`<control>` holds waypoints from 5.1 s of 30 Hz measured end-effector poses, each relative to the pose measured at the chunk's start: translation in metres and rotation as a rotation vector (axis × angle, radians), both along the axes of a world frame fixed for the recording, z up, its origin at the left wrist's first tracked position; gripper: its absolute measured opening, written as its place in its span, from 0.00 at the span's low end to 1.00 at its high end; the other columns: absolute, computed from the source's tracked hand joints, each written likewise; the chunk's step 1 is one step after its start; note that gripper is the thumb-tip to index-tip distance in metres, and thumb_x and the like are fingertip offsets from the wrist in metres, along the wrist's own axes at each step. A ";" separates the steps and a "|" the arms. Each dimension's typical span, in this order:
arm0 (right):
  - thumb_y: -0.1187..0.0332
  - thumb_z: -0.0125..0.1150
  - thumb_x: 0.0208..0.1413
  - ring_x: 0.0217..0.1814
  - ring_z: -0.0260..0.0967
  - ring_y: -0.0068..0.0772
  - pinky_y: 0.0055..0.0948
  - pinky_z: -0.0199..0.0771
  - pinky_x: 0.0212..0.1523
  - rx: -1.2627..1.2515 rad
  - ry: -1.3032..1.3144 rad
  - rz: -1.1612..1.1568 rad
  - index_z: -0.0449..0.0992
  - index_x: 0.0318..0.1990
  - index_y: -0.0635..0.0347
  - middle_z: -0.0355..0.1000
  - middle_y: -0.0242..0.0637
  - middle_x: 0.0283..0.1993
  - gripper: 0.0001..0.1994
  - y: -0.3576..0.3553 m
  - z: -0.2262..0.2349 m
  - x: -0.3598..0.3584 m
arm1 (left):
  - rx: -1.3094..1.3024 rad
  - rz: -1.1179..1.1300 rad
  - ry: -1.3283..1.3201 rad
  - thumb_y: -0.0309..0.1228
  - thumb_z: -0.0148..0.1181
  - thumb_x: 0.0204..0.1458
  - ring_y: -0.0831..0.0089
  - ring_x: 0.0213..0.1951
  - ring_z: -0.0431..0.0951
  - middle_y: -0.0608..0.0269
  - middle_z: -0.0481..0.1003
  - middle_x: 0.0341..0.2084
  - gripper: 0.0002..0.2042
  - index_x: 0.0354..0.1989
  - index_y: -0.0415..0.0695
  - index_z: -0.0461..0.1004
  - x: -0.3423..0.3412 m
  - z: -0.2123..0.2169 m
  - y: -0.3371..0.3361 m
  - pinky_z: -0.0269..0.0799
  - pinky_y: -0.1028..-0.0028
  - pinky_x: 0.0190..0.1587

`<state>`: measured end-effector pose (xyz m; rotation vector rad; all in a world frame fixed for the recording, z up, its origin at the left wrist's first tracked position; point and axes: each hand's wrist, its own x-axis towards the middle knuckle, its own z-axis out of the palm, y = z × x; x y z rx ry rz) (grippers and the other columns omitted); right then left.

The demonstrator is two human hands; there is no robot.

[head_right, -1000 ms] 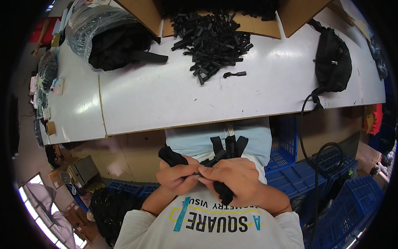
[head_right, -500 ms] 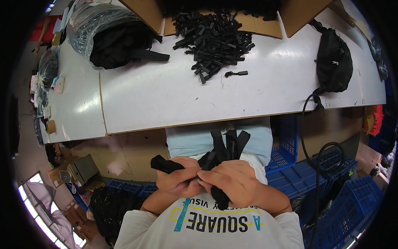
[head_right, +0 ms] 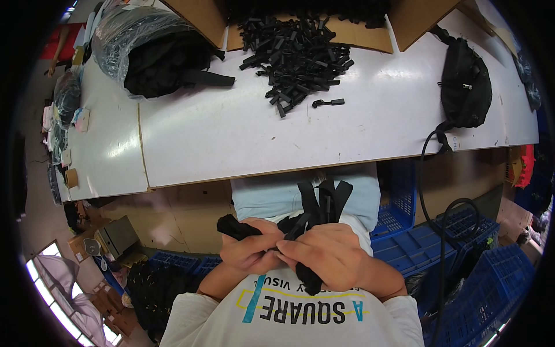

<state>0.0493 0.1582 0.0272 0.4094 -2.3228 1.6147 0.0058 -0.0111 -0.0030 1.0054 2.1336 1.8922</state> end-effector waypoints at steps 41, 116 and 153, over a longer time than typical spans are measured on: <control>0.81 0.65 0.38 0.18 0.69 0.34 0.27 0.68 0.19 0.063 0.111 -0.056 0.72 0.37 0.71 0.70 0.39 0.22 0.15 -0.008 -0.019 -0.003 | -0.060 0.239 0.111 0.18 0.60 0.32 0.73 0.16 0.73 0.61 0.75 0.18 0.12 0.29 0.41 0.75 0.003 -0.004 0.011 0.69 0.80 0.19; 0.80 0.66 0.39 0.16 0.67 0.30 0.25 0.64 0.17 -0.023 0.069 0.095 0.72 0.38 0.66 0.70 0.35 0.21 0.15 0.004 -0.009 0.000 | 0.021 -0.078 -0.031 0.23 0.67 0.34 0.69 0.22 0.73 0.64 0.72 0.25 0.15 0.34 0.45 0.74 0.008 -0.014 -0.006 0.68 0.74 0.24; 0.80 0.66 0.40 0.17 0.68 0.32 0.26 0.68 0.20 -0.066 0.005 0.111 0.73 0.36 0.66 0.71 0.36 0.22 0.13 0.004 -0.012 -0.001 | -0.018 -0.051 -0.030 0.20 0.66 0.33 0.66 0.26 0.73 0.57 0.74 0.30 0.19 0.39 0.44 0.74 0.010 -0.016 -0.011 0.69 0.74 0.32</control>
